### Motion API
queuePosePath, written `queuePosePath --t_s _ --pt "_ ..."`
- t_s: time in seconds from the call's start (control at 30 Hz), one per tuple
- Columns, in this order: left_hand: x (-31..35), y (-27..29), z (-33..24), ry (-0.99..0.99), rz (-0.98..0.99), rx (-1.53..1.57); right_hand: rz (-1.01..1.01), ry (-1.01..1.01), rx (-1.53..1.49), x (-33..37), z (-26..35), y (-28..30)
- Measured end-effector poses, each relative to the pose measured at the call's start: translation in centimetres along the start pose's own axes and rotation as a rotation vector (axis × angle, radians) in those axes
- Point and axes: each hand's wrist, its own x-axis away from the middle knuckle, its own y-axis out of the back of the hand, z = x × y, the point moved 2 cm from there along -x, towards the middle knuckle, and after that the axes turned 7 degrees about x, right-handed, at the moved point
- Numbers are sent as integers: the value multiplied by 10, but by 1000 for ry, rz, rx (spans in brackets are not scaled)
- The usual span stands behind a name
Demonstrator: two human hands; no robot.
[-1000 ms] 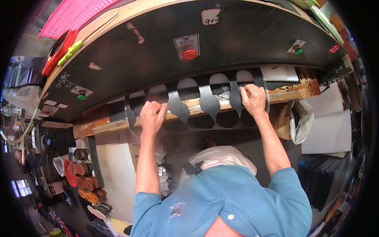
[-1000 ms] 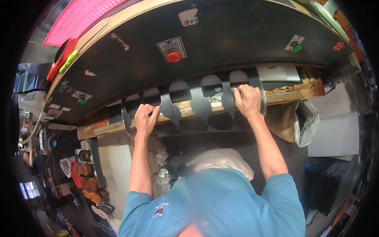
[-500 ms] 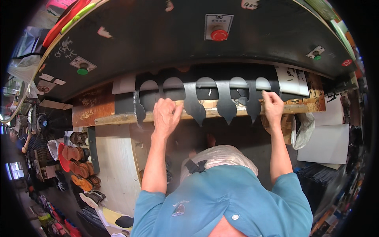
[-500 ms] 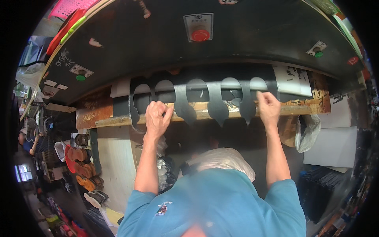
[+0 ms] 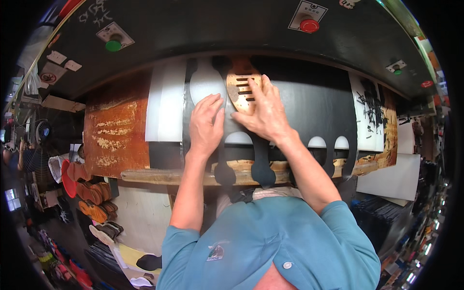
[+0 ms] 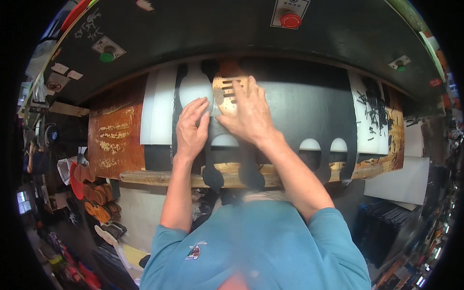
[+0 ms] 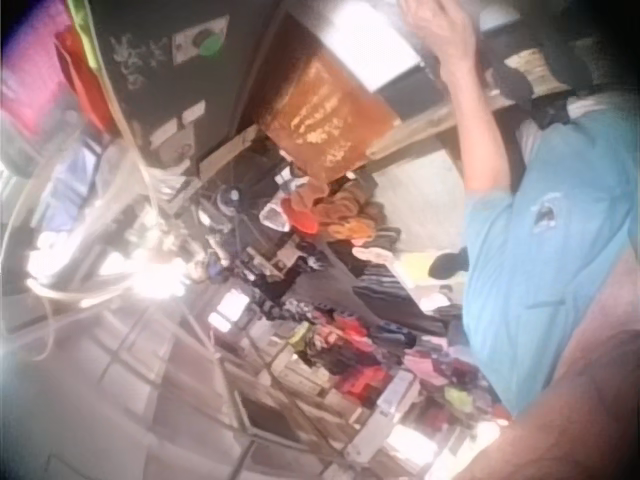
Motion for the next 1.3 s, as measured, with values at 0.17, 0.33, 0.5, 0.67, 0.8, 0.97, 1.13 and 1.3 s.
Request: queuePosePath --t_s 0.17,0.33,0.5,0.67,0.8,0.97,1.13,1.3 --pt "52 -2 -5 -83 44 -189 -7 -48 19 27 19 -10" --pt "86 4 -24 -65 48 -177 68 -217 -524 62 -10 34" --pt "93 3 -57 -24 59 3 136 -344 -1106 89 -18 57" --pt "93 -28 -89 218 315 676 57 -405 -1290 118 -10 51" --pt "106 -31 -80 553 291 823 46 -486 -1418 121 -21 53" --pt "114 12 -42 511 -143 506 62 -405 -1543 123 -31 56" --pt "139 87 8 524 -356 421 11 -378 -1381 131 -47 70" --pt "167 164 77 542 -577 -18 -80 -306 -926 132 -63 82"
